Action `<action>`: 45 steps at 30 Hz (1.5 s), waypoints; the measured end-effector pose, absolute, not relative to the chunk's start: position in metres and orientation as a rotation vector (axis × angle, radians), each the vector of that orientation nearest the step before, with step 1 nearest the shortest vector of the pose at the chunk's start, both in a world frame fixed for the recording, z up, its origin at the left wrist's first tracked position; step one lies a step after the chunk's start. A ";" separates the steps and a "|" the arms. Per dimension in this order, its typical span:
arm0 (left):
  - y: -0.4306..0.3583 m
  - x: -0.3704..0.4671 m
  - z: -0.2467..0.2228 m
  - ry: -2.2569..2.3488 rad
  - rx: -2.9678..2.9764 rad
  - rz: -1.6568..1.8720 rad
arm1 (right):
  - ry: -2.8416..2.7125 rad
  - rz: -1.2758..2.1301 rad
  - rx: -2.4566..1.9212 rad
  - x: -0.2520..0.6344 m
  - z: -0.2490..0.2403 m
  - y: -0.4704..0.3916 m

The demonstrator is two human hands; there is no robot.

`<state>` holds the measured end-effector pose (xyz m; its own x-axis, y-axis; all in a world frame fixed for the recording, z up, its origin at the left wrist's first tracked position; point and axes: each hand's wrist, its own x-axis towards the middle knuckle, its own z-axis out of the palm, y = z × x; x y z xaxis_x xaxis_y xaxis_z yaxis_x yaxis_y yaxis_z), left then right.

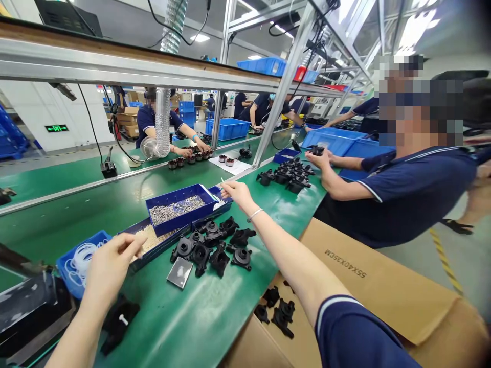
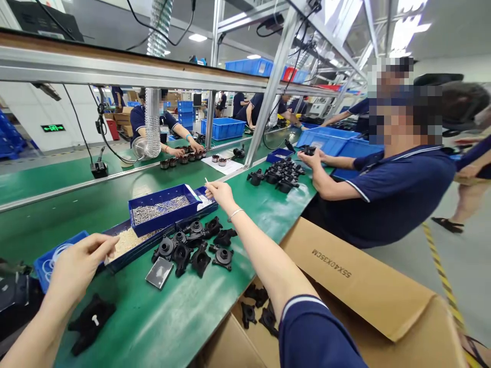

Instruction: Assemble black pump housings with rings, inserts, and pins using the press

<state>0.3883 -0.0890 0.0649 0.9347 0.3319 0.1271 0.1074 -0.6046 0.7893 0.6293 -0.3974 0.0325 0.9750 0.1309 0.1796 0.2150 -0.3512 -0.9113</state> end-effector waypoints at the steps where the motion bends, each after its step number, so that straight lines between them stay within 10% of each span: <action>1: -0.101 0.368 0.063 0.295 1.929 0.310 | -0.261 -0.090 -1.869 0.610 0.034 -0.400; 13: -0.167 0.266 -0.003 0.606 0.869 -0.252 | -0.274 0.693 -1.154 0.348 -0.022 -0.369; 45: -0.179 0.265 -0.015 0.545 0.846 -0.242 | -0.553 0.424 -1.584 0.325 -0.015 -0.355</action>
